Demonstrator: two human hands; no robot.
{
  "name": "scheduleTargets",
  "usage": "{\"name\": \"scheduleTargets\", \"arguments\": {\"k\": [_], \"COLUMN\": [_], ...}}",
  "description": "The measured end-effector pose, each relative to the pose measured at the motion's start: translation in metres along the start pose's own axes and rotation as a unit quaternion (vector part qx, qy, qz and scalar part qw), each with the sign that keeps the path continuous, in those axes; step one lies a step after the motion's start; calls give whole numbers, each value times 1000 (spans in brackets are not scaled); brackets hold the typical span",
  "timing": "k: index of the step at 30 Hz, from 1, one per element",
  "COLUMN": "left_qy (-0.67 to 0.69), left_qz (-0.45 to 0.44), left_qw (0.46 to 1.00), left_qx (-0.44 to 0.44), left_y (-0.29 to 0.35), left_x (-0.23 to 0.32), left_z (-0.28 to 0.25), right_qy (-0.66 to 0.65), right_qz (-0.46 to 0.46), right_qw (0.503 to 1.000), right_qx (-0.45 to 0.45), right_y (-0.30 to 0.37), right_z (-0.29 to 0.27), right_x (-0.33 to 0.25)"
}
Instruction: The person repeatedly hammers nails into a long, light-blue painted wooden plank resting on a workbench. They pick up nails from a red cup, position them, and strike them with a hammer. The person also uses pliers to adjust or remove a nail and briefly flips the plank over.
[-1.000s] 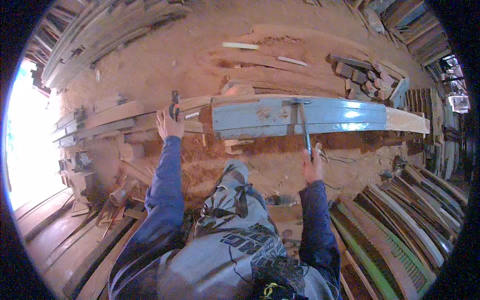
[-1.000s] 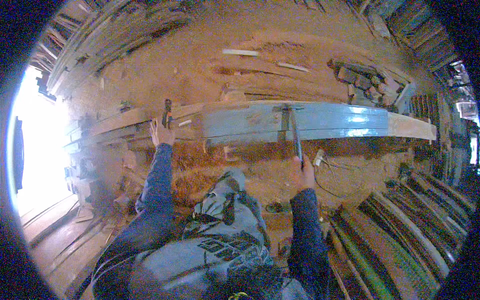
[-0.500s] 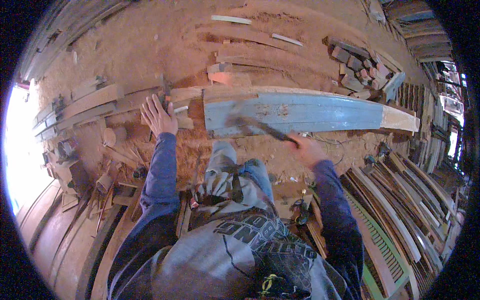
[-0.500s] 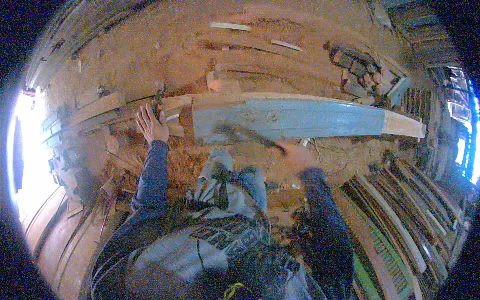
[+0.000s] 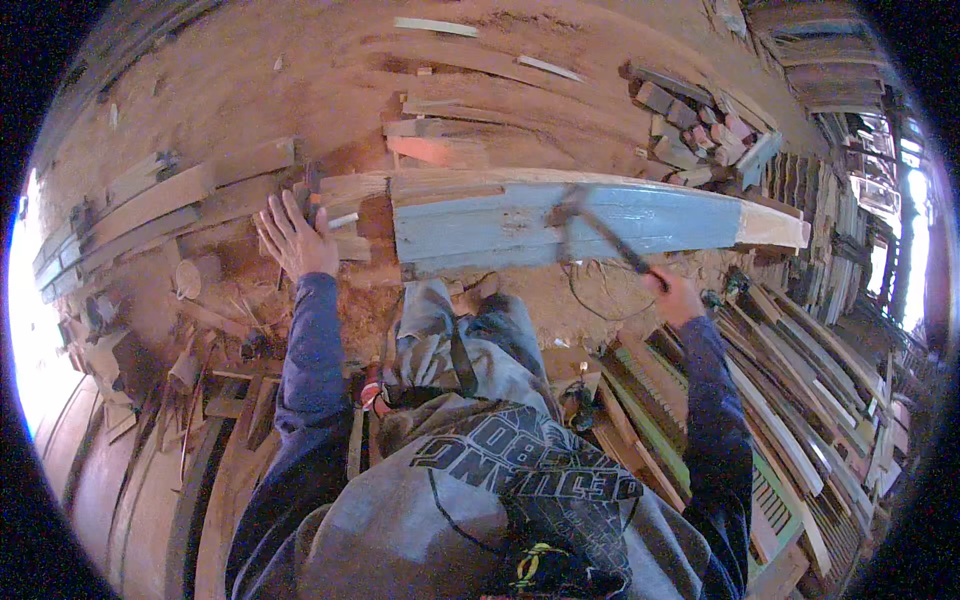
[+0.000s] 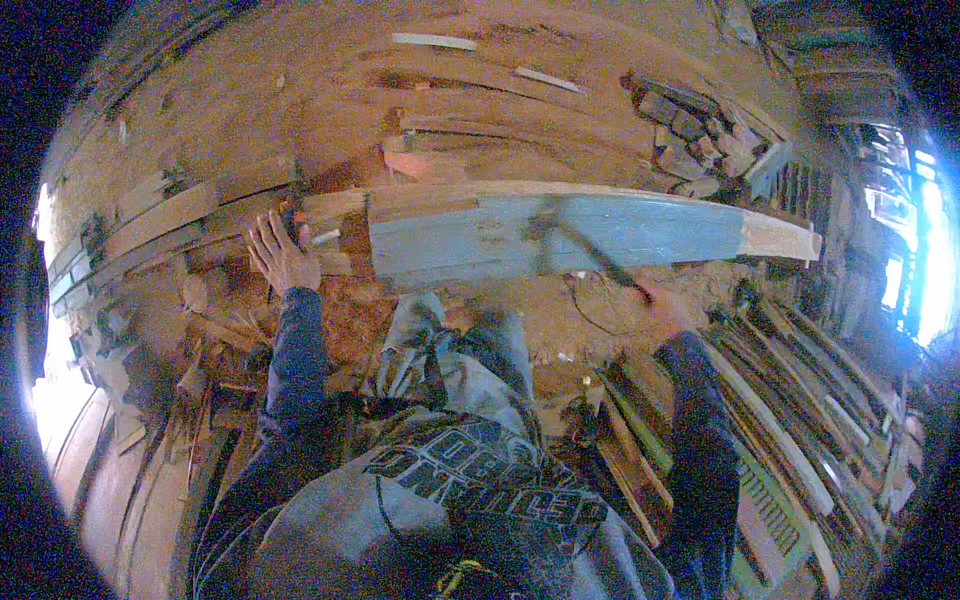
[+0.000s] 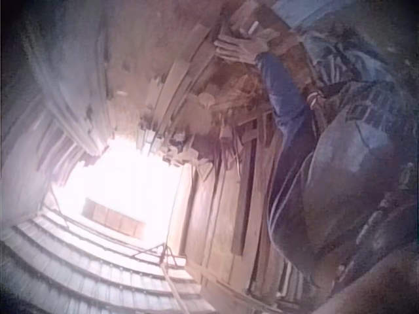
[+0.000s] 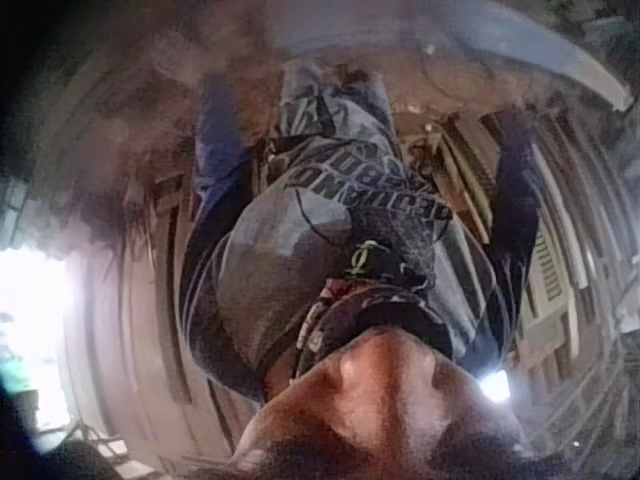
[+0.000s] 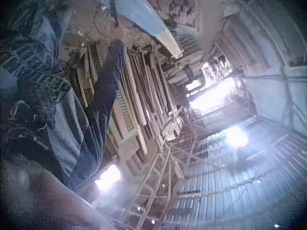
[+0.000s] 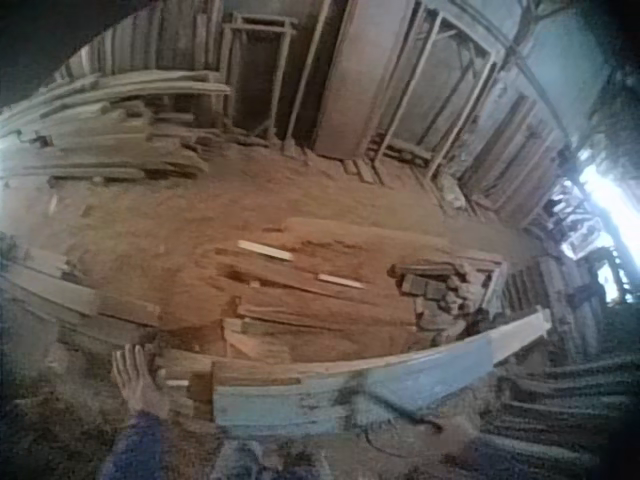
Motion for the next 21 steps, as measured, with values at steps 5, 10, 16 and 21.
{"name": "scheduleTargets", "arguments": {"k": [5, 10, 16, 21], "left_qy": [-5, -6, -15, -7], "left_qz": [5, 8, 5, 12], "left_qw": [1000, 999, 999, 999], "left_qx": [-21, -30, -34, -37], "left_y": [0, 0, -1, -2], "left_x": [0, 0, 0, -2], "left_z": [1, -1, 2, 3], "right_qy": [127, 103, 162, 90], "right_qz": [-9, 53, 78, -96], "right_qw": [989, 993, 984, 988], "right_qx": [-70, -11, -10, -86], "right_y": [-32, 5, 11, -24], "right_z": [73, 17, -9, 99], "right_x": [-70, 6, 38, -99]}}
Point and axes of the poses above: each hand's wrist, its own y-axis away from the middle knuckle, its own z-axis out of the palm, x = y × z, the point moved 6 cm from there along -y, towards the middle knuckle, and after that the axes turned 2 degrees about x, right-handed, at the moved point
